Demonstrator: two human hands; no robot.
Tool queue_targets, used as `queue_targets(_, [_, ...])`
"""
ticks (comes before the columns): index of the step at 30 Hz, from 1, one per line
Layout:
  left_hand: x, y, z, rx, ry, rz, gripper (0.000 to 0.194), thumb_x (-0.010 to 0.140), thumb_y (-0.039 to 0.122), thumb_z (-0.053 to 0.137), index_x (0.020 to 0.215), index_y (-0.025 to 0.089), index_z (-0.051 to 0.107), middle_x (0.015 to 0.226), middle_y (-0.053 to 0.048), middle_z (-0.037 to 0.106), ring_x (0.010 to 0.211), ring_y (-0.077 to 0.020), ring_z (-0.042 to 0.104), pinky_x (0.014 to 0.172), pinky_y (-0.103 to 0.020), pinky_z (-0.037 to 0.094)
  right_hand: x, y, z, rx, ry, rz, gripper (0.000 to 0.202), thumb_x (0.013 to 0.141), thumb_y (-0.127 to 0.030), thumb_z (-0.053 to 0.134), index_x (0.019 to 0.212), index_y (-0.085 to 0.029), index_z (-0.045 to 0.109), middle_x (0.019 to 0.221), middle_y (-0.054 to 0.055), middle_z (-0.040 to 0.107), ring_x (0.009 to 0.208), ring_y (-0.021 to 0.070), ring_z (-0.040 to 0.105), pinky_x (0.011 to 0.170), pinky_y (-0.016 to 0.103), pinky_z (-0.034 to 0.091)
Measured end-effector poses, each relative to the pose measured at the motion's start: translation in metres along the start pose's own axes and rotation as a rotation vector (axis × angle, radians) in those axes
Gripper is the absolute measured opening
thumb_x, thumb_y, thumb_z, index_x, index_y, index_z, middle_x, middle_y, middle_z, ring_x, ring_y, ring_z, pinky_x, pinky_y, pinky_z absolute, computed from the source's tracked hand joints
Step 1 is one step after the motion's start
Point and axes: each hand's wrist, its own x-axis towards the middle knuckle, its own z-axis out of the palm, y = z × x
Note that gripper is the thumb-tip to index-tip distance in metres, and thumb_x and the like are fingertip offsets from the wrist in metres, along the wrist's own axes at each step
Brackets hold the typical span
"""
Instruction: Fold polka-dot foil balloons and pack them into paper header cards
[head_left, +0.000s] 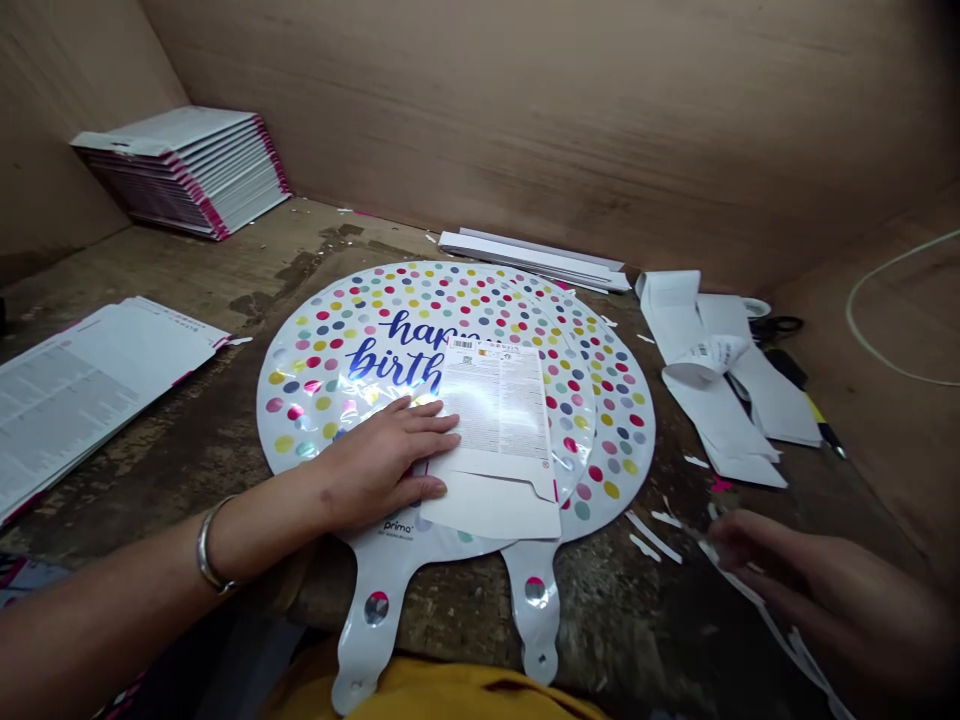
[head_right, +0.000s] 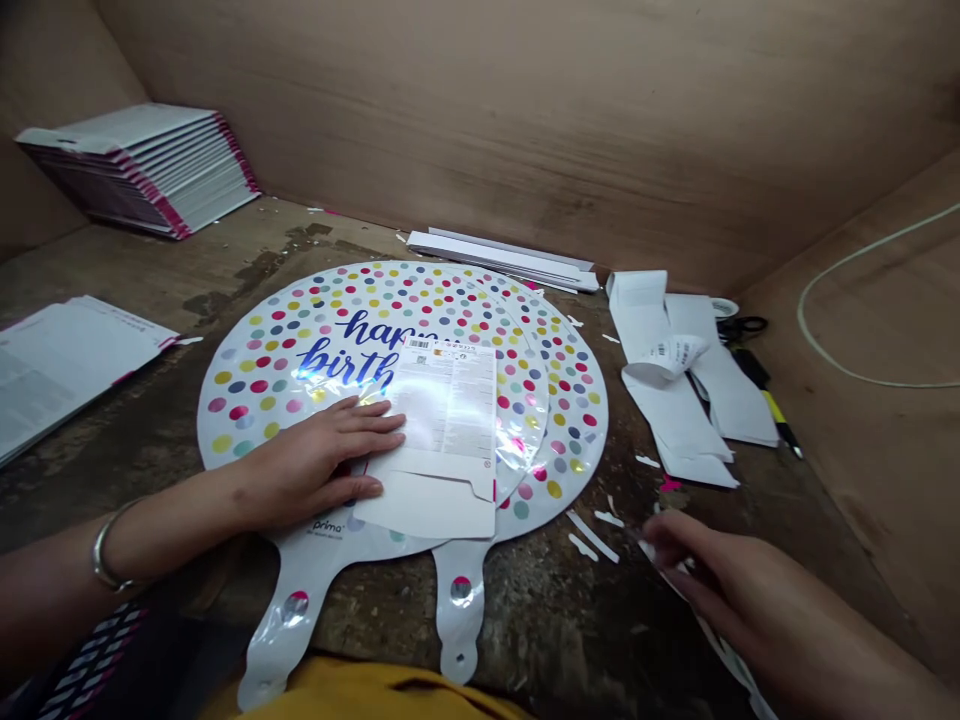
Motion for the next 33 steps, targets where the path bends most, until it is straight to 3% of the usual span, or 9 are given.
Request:
queue_targets(9, [-0.001,0.003,0.004,0.033,0.034,-0.014,0.049,0.087,0.041,0.053,0.133,0.027,0.045,0.141,-0.002,0.044,0.134,-0.0226,0.033,0.111,-0.047,0.022,-0.012,-0.014,0.012,-0.050,0.150,0.301,0.045,0.080,-0.018,0.050,0.124,-0.022,0.046,0.109,0.009,0.060,0.097,0.0225,0.061,0.082,0.037,0.051])
queue_targets(16, [-0.001,0.003,0.004,0.046,0.039,-0.011,0.048,0.087,0.042,0.053,0.132,0.026,0.045,0.141,-0.002,0.044,0.134,-0.0219,0.032,0.112,-0.045,0.023,-0.002,-0.012,0.033,0.006,0.091,0.151,0.074,0.076,-0.012,0.053,0.143,-0.026,0.025,0.144,0.008,0.037,0.131,0.0228,0.035,0.107,0.044,0.034])
queue_targets(18, [0.000,0.003,0.003,0.053,0.033,-0.008,0.048,0.087,0.042,0.052,0.132,0.026,0.045,0.141,-0.001,0.043,0.134,-0.0218,0.032,0.112,-0.045,0.023,-0.003,-0.009,0.025,0.083,0.184,0.135,0.057,0.077,-0.017,0.056,0.132,-0.025,0.043,0.138,0.008,0.044,0.128,0.0234,0.040,0.105,0.043,0.036])
queue_targets(21, [0.000,0.004,0.003,0.062,0.021,-0.009,0.048,0.088,0.042,0.051,0.133,0.026,0.045,0.142,-0.001,0.042,0.135,-0.0217,0.031,0.112,-0.045,0.022,-0.021,0.001,-0.005,0.257,0.408,0.263,0.008,0.081,-0.027,0.057,0.086,-0.023,0.062,0.111,0.007,0.061,0.107,0.0231,0.057,0.093,0.039,0.046])
queue_targets(24, [-0.001,0.003,0.003,0.059,0.017,-0.010,0.048,0.088,0.042,0.052,0.133,0.026,0.045,0.142,-0.001,0.043,0.134,-0.0218,0.032,0.112,-0.045,0.022,-0.059,0.019,-0.040,0.499,0.396,0.409,0.016,0.081,-0.037,0.057,0.073,-0.024,0.054,0.076,0.002,0.062,0.065,0.0174,0.061,0.057,0.029,0.050])
queue_targets(26, [-0.001,0.003,0.004,0.053,0.025,-0.009,0.048,0.087,0.042,0.052,0.133,0.027,0.045,0.142,-0.001,0.043,0.134,-0.0222,0.032,0.112,-0.046,0.022,-0.083,0.031,-0.055,0.300,0.271,0.590,0.021,0.078,-0.044,0.059,0.073,-0.024,0.052,0.057,-0.002,0.054,0.045,0.0154,0.050,0.041,0.027,0.039])
queue_targets(29, [-0.002,0.001,0.005,0.038,0.046,0.003,0.048,0.087,0.042,0.052,0.133,0.028,0.046,0.141,-0.002,0.044,0.134,-0.0231,0.033,0.112,-0.046,0.022,-0.095,0.037,-0.057,-0.257,0.174,0.769,0.028,0.078,-0.050,0.054,0.067,-0.024,0.050,0.048,-0.001,0.049,0.042,0.0169,0.045,0.041,0.029,0.032])
queue_targets(31, [-0.002,0.000,0.006,0.027,0.056,0.014,0.048,0.087,0.042,0.052,0.132,0.028,0.046,0.140,-0.003,0.045,0.133,-0.0237,0.034,0.112,-0.047,0.022,-0.083,0.030,-0.046,-0.391,0.247,0.691,0.023,0.082,-0.044,0.049,0.079,-0.023,0.056,0.067,0.004,0.061,0.057,0.0212,0.055,0.051,0.033,0.041])
queue_targets(33, [-0.002,0.000,0.006,0.025,0.053,0.017,0.048,0.087,0.042,0.052,0.132,0.027,0.046,0.140,-0.003,0.045,0.133,-0.0239,0.034,0.111,-0.047,0.023,-0.059,0.016,-0.029,-0.273,0.321,0.526,0.027,0.083,-0.035,0.050,0.105,-0.021,0.056,0.099,0.010,0.063,0.082,0.0243,0.061,0.070,0.038,0.047])
